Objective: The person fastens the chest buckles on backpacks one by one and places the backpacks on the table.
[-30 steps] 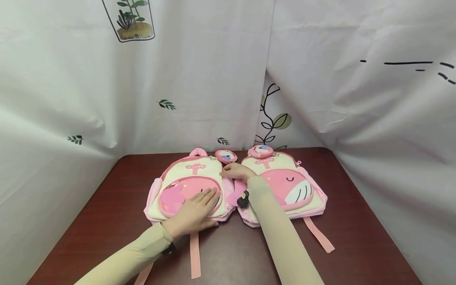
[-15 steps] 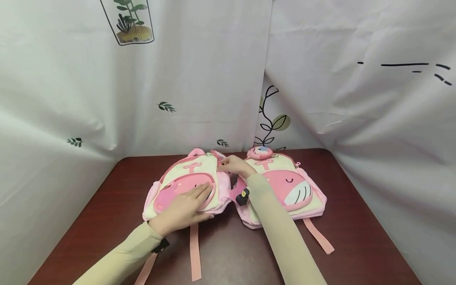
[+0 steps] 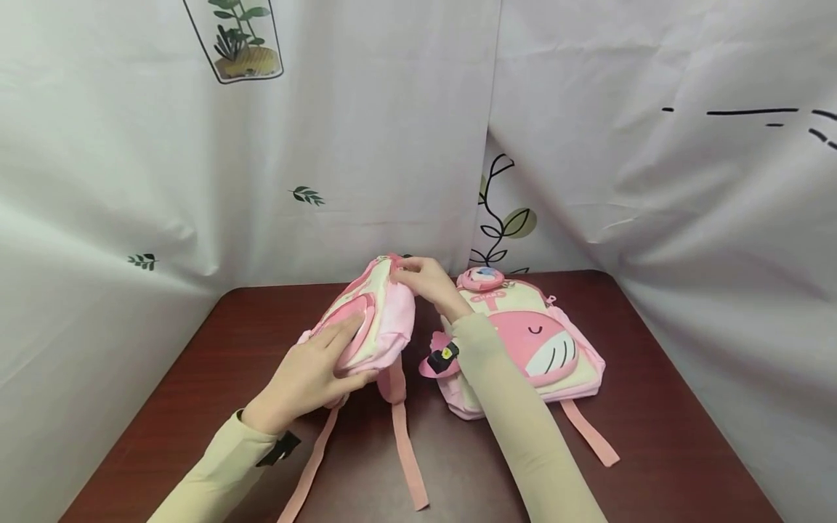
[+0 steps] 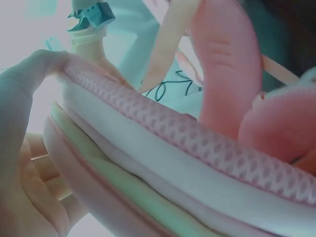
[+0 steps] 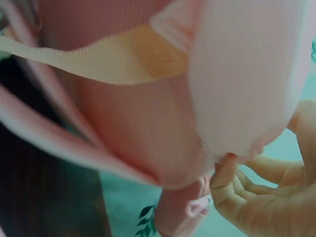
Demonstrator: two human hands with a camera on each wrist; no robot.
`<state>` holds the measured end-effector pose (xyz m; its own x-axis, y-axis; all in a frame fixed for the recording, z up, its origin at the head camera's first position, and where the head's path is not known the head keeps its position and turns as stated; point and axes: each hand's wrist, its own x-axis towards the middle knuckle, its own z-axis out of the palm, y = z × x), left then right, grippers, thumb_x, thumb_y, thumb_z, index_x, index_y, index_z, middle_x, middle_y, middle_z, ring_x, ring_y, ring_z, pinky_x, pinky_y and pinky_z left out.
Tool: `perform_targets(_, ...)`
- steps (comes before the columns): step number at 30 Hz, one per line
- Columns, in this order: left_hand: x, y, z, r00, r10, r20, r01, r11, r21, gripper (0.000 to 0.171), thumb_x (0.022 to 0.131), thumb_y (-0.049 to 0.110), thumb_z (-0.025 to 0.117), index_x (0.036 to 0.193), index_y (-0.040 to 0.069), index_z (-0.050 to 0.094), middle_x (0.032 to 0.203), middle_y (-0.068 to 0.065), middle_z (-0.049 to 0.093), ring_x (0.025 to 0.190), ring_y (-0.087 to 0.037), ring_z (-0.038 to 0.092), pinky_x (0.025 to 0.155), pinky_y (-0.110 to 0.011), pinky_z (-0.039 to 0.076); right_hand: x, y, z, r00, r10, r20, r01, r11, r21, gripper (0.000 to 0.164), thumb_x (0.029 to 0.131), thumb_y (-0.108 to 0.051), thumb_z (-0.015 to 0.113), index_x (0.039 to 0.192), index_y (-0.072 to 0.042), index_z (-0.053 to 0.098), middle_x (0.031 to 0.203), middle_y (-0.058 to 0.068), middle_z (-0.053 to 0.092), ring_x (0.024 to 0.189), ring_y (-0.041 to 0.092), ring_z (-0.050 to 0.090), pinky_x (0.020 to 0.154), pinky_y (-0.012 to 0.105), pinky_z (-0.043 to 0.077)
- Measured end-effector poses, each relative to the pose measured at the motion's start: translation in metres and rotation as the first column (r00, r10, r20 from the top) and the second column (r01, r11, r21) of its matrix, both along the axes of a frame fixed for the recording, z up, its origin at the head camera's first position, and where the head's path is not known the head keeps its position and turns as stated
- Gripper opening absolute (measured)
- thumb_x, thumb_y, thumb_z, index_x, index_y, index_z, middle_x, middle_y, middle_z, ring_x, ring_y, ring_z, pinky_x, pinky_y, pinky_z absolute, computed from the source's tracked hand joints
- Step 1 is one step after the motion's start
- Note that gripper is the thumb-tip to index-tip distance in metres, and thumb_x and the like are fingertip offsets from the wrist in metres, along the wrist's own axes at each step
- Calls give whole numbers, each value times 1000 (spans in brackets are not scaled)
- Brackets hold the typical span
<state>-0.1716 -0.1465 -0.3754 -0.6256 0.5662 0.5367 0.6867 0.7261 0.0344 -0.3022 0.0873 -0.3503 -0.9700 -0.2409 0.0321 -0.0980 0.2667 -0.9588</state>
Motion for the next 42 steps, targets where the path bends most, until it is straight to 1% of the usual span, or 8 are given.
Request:
perform_targets(8,7,4,10,998,4,-70,4,992,125,78,81,42,79,144,7,51,133,-10,62,108,-29,65,73,-49,58,10,-2,22,993,-112,-29,107,984,-140,43,89,-26,72,127,-6,69,125,12,67,108,21,60,93,34,50)
perform_targets(14,11,10,14,999,-3,-48,13,980,197,78,80,39,81,144,7,50,130,-15,62,114,-28,62,79,-48,58,15,-2,32,989,-139,-50,127,973,-195,40,88,-26,74,124,-7,71,122,10,69,106,18,61,90,30,50)
perform_targets(17,10,10,14,997,-15,-76,32,973,230,78,79,36,82,143,4,51,130,-16,62,114,-28,63,83,-47,58,18,-2,37,990,-125,-60,112,975,-191,41,89,-30,75,124,-9,72,123,7,69,108,17,61,90,29,50)
perform_targets(21,8,8,14,994,-22,-107,53,955,293,76,79,32,82,142,1,53,127,-16,63,113,-28,63,88,-46,56,21,-3,41,993,-77,-85,59,978,-199,43,91,-33,74,126,-8,70,126,6,68,109,17,62,89,29,52)
perform_targets(27,6,3,17,996,3,-94,36,913,406,70,80,26,82,140,1,55,123,-14,65,102,-26,66,82,-44,57,26,-6,42,988,43,-146,-70,981,-179,47,97,-30,67,136,-5,62,133,9,63,117,20,59,97,35,50)
perform_targets(31,6,-5,20,997,45,-61,-10,878,478,67,79,22,81,139,2,57,122,-14,66,99,-26,66,80,-45,57,24,-6,41,967,171,-190,-195,974,-115,56,96,-29,67,147,-11,52,143,6,55,130,21,52,106,43,44)
perform_targets(36,6,-16,23,996,92,1,-79,848,525,67,79,21,83,139,4,57,124,-15,66,101,-27,66,83,-46,56,22,-6,42,926,318,-206,-337,939,-67,70,92,-27,72,155,-19,42,156,1,41,143,22,37,115,46,32)
perform_targets(42,6,-27,27,990,116,77,-139,811,568,65,82,22,82,139,6,58,126,-14,66,105,-27,65,86,-49,55,22,-15,42,908,375,-184,-393,917,-73,82,88,-19,78,157,-25,36,162,-2,30,146,28,32,115,47,34)
